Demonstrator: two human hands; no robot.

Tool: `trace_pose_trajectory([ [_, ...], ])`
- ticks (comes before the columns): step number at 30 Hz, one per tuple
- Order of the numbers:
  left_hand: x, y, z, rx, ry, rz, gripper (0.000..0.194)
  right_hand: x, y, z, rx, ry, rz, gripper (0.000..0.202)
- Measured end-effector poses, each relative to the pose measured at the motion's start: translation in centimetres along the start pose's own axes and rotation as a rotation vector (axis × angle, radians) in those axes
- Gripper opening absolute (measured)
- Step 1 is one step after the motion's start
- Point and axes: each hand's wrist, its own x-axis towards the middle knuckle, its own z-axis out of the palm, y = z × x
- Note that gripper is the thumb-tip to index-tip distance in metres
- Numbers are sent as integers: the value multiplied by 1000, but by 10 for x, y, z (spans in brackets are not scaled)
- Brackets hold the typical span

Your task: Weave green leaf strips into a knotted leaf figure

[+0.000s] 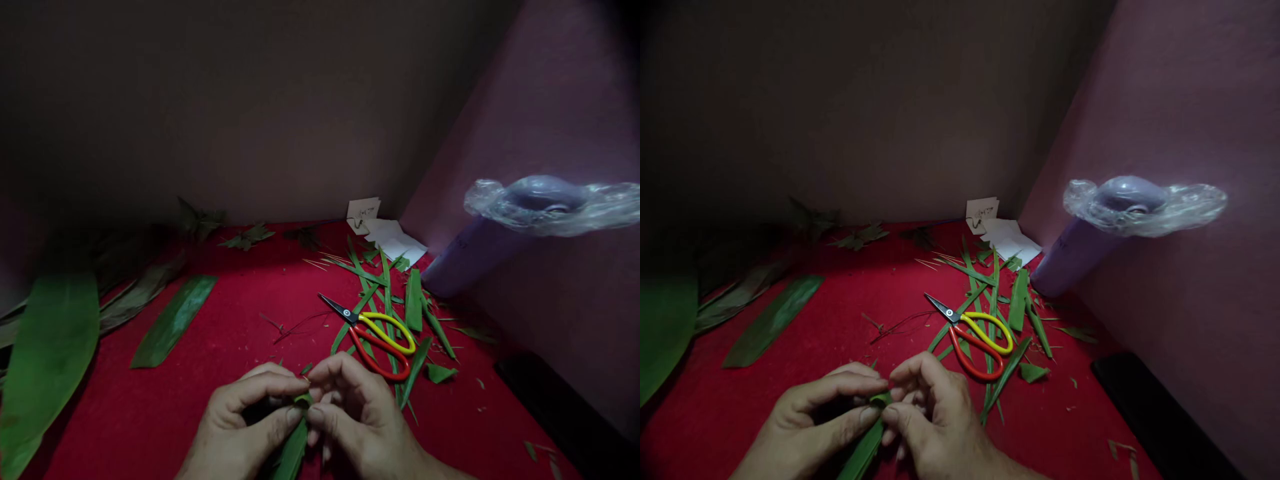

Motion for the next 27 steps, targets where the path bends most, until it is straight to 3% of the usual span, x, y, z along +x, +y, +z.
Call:
trace_pose_trajectory([
  [4, 0, 5, 2, -56, -12, -27, 9, -1, -3, -2, -47, 9, 25, 28],
  [10, 1, 9, 2, -48, 104, -81, 15, -3, -10, -2, -260, 62, -4, 28],
  [14, 2, 5, -2, -7, 132, -77, 17, -3, -13, -2, -403, 51, -94, 21],
  [18, 4, 4, -6, 19, 87, -86, 17, -2, -11, -3, -477, 22, -193, 14],
  [22, 3, 3, -6, -4, 76, -107, 23, -1, -7, -3, -447, 13, -204, 14],
  [27, 1, -1, -4, -53, 54, -131, 26, 0, -4, -4, -236, -13, -86, 19],
])
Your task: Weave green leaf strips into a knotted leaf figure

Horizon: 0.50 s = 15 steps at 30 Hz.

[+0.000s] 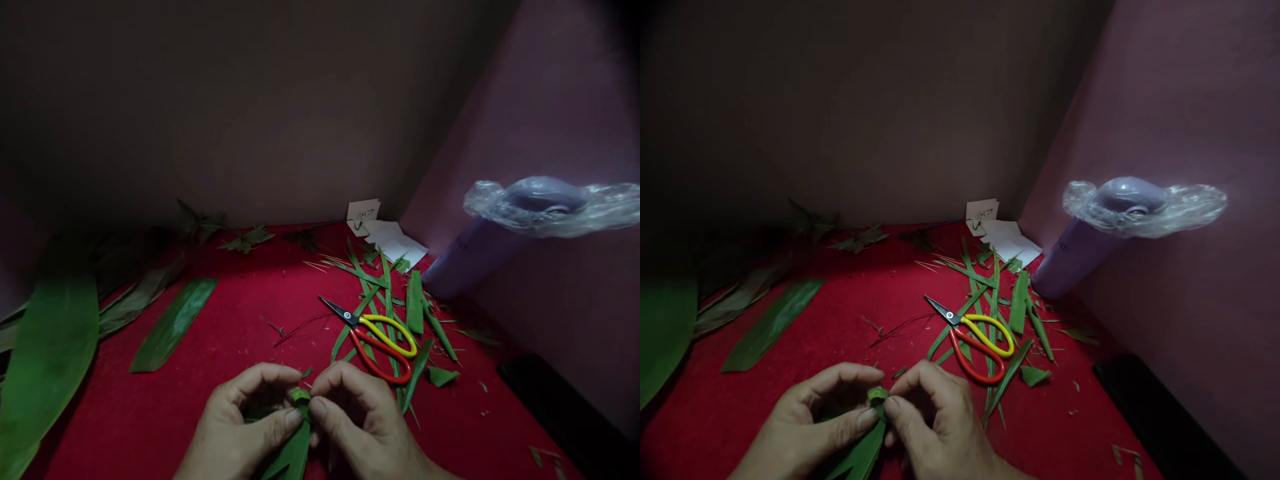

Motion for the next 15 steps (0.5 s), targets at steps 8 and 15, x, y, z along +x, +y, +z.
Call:
trace_pose_trajectory([
  [8, -2, 1, 4, 18, 36, 35, 22, 1, 4, 3, 173, 15, 86, 22],
  [15, -4, 4, 5, 88, 103, 237, 13, 0, 1, 5, 172, -60, 128, 35],
])
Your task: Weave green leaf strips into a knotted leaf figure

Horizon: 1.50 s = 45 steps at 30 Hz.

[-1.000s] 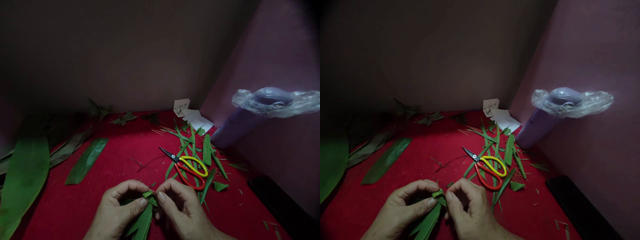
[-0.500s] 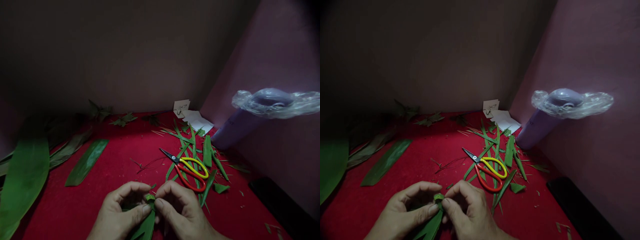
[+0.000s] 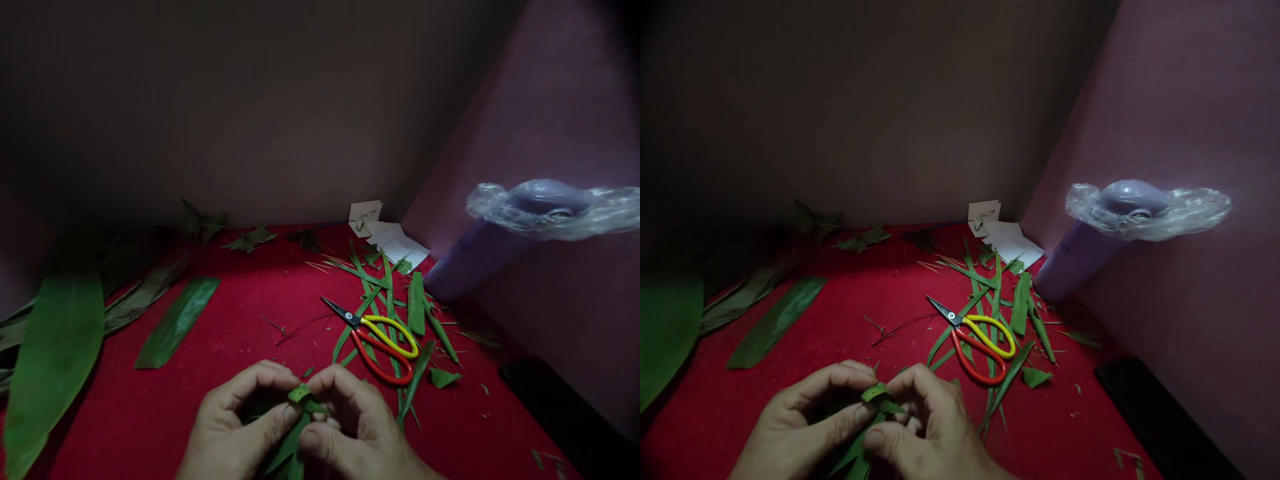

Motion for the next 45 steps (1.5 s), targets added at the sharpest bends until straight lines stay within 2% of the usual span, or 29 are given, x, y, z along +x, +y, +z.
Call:
trace_pose_trajectory([
  [4, -1, 1, 0, 69, -39, 129, 6, 0, 5, 1, 2, -6, 9, 34],
  [10, -4, 5, -4, 183, -106, 156, 6, 3, 2, 2, 191, 53, 46, 39],
  [17, -4, 5, -5, 118, -172, 96, 13, 3, -6, -2, 387, -18, 33, 35],
  [21, -4, 6, -5, 89, -172, 72, 16, 3, -4, -3, 453, -46, 66, 36],
  [26, -2, 7, -6, 107, -138, 76, 17, 4, -2, -4, 412, -62, 85, 39],
  [34, 1, 7, -4, 54, -116, -96, 16, 2, -7, -5, 366, -93, 60, 34],
  [37, 3, 6, -6, 76, -120, -121, 16, 2, -8, -6, 295, -109, -26, 28],
  [41, 5, 4, -5, 5, -130, -164, 17, 1, -14, -8, 88, -48, -215, 17],
  [45, 5, 8, -3, -173, -162, -313, 18, 0, -19, -9, 16, -60, -222, 14],
])
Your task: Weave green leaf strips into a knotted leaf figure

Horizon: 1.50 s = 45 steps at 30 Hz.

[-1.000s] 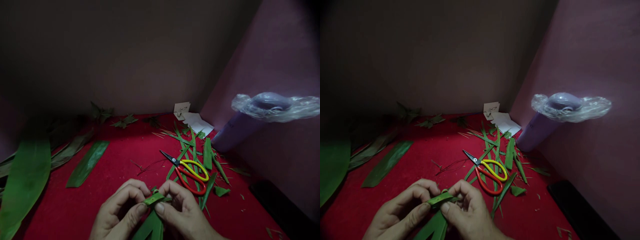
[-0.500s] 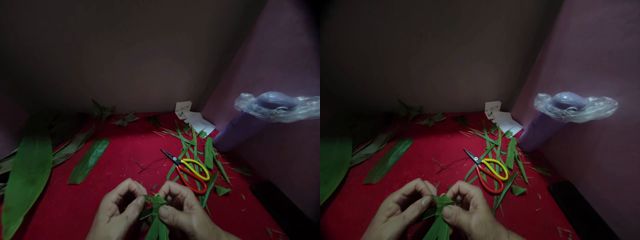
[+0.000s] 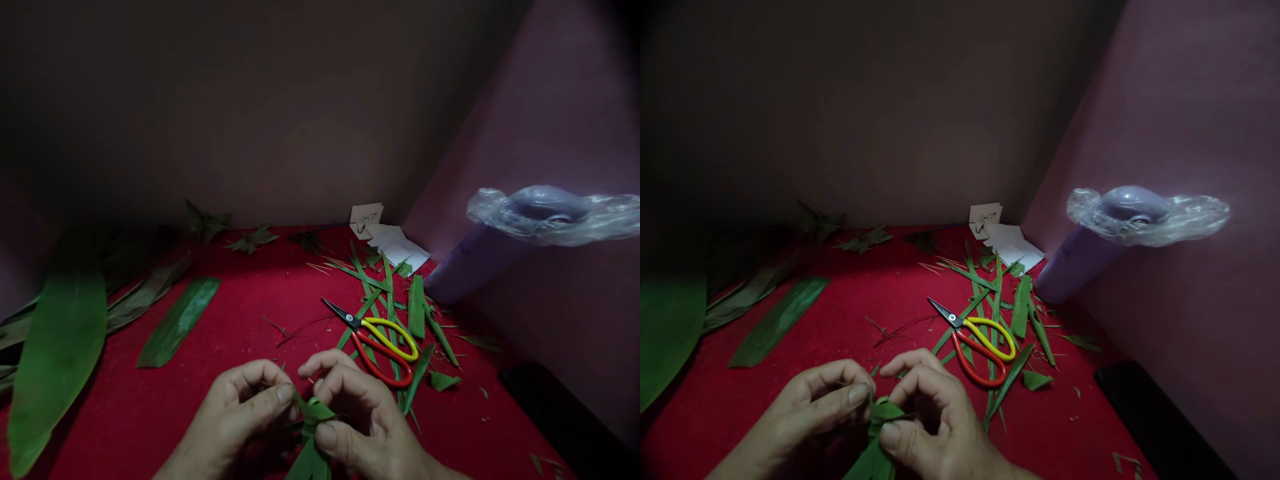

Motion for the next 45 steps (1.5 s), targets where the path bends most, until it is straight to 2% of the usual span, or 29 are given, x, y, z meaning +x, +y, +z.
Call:
trace_pose_trajectory([
  [2, 0, 3, 0, -44, -15, 21, 18, 0, 1, 1, 42, 8, 20, 17],
  [6, 0, 6, -3, 24, 2, 228, 19, 3, 6, 5, 164, 46, 145, 28],
  [9, 0, 3, -4, 72, 6, 231, 18, 4, 9, 7, 197, 67, 192, 34],
  [11, 0, -1, -3, 106, 30, 207, 33, 4, 9, 8, 218, 90, 194, 35],
  [12, -1, -3, -2, 133, 36, 203, 34, 4, 8, 8, 228, 99, 196, 35],
  [15, 0, -8, 2, 222, 10, 245, 15, 4, 8, 9, 219, 118, 186, 32],
  [18, 1, -10, 4, 233, 6, 301, 8, 3, 9, 10, 72, 174, 98, 23],
  [22, 2, -10, 3, 174, 18, 272, 8, 0, 10, 8, -205, 195, -48, 9],
  [26, -1, -7, 3, 134, 14, 197, 7, -1, 11, 6, -275, 173, -90, 8],
  [30, -2, -6, 4, 147, 48, 83, 8, 2, 4, 2, -184, 147, -11, 23],
  [33, 0, -7, 3, 210, 66, 76, 12, 3, -5, 1, -183, 115, 80, 23],
  [36, 2, -8, 0, 198, 56, 76, 14, 4, -9, 2, -34, 101, 200, 26],
  [41, 5, -12, -5, 145, 29, 35, 18, 7, 1, 3, 183, 144, 313, 35],
  [45, 6, -12, -6, 135, 35, -4, 21, 8, 7, 2, 213, 150, 346, 34],
])
